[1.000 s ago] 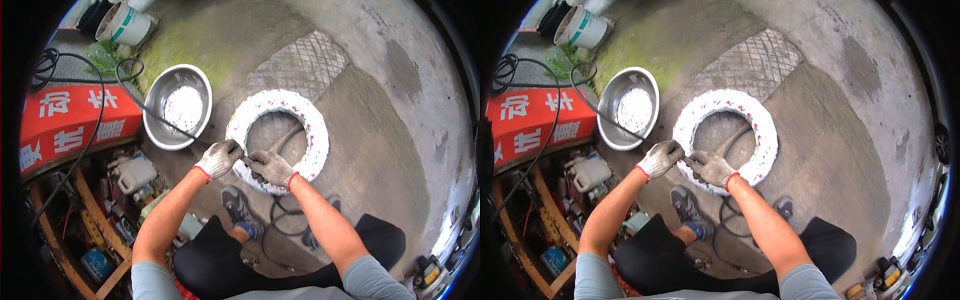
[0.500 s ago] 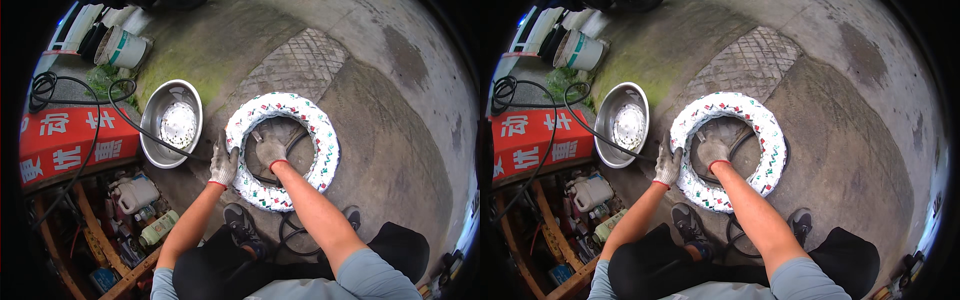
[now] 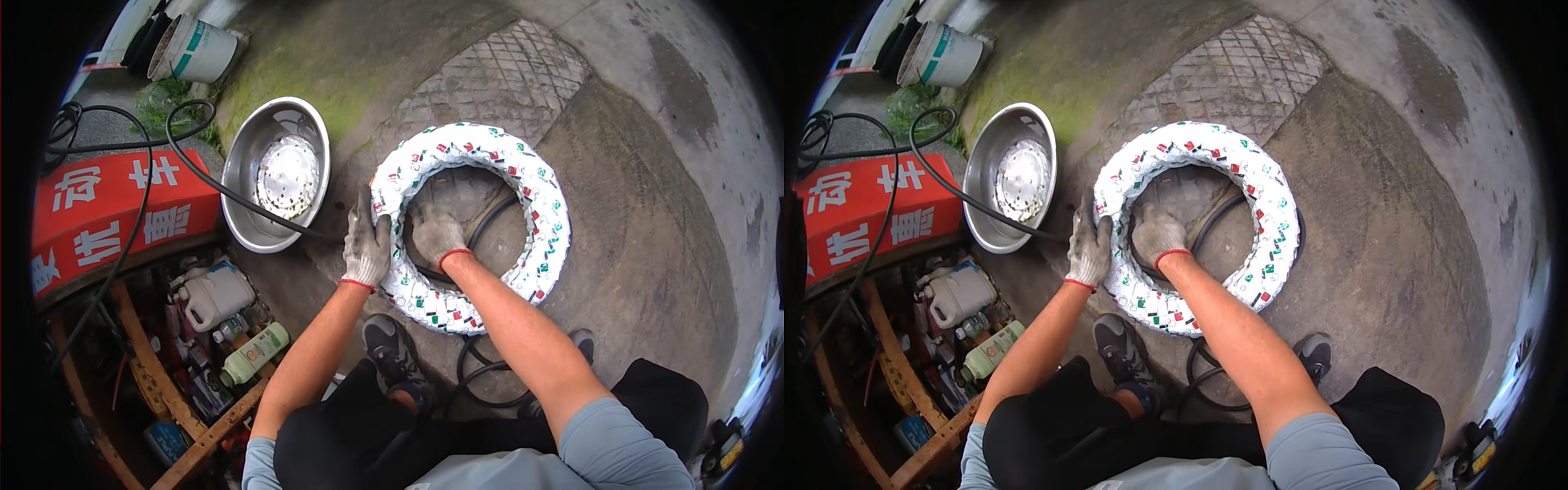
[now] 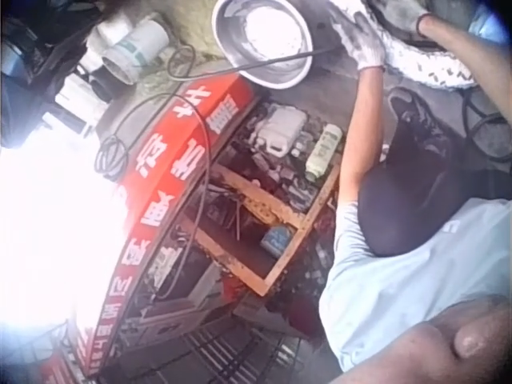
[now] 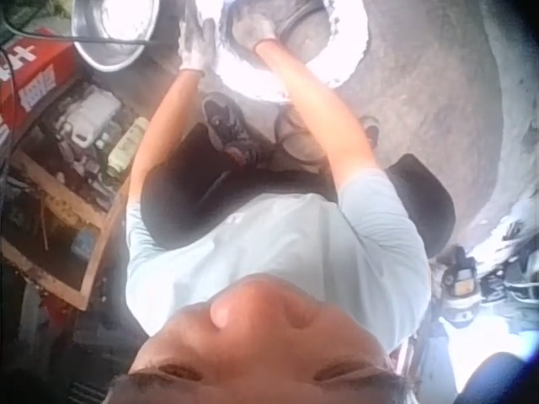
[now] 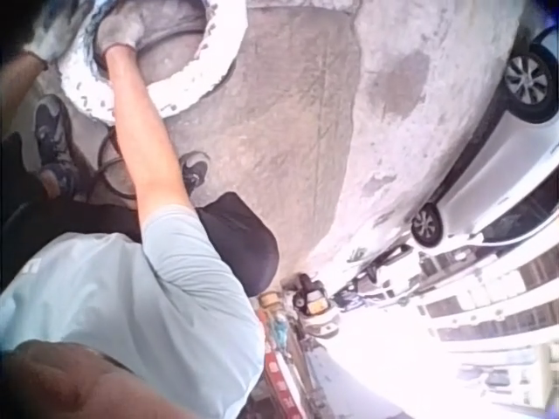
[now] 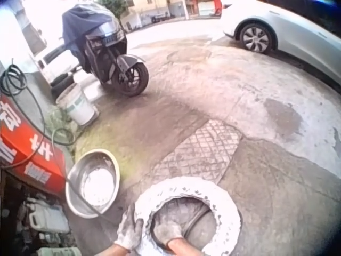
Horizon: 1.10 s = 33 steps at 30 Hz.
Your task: Unwrapping a new motorcycle tire and applying lubricant with a brush before mounting it onto a wheel rim.
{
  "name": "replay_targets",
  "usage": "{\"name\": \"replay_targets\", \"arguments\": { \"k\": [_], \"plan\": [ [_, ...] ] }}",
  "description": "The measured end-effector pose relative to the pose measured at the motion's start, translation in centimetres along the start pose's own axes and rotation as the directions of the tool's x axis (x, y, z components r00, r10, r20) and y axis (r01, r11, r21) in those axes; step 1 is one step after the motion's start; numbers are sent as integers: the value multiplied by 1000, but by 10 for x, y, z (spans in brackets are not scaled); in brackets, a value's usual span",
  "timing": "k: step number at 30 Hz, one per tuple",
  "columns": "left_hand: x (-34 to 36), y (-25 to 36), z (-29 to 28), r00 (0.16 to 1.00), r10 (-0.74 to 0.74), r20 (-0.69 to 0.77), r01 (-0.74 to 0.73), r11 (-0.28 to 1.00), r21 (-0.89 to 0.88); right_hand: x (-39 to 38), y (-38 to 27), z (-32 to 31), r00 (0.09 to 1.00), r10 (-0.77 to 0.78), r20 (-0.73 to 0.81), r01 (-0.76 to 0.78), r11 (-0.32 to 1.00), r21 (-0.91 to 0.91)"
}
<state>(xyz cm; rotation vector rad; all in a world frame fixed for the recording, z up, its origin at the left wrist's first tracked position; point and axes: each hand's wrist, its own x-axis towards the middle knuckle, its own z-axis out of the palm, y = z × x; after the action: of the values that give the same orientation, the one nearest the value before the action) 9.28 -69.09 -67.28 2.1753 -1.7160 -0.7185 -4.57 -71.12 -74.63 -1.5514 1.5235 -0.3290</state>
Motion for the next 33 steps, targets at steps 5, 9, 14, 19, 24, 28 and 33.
{"name": "replay_targets", "arguments": {
  "k": [5,9,14,19,24,28,33],
  "plan": [
    [2,-4,2,1000,-14,1,14,1000,27,-20,-5,5,990,24,137,-24,1000,-2],
    [2,-5,2,1000,-20,-8,20,1000,21,-36,-2,-8,918,-78,389,109,992,-58],
    [2,-6,3,1000,-12,-20,12,1000,11,-21,9,-33,586,-154,795,443,883,-156],
    [2,-7,3,999,-39,-15,39,999,15,-10,-14,-26,993,-9,121,9,1000,3],
    [3,-7,3,999,-34,-23,34,999,2,-24,-18,-33,670,-3,742,371,868,-331],
    [2,-8,3,999,-29,-32,29,1000,-6,-24,-20,-38,852,-40,522,175,961,-213],
    [-2,0,0,993,-90,-75,92,996,11,-5,-26,-45,529,11,848,485,817,-313]
  ]
}}
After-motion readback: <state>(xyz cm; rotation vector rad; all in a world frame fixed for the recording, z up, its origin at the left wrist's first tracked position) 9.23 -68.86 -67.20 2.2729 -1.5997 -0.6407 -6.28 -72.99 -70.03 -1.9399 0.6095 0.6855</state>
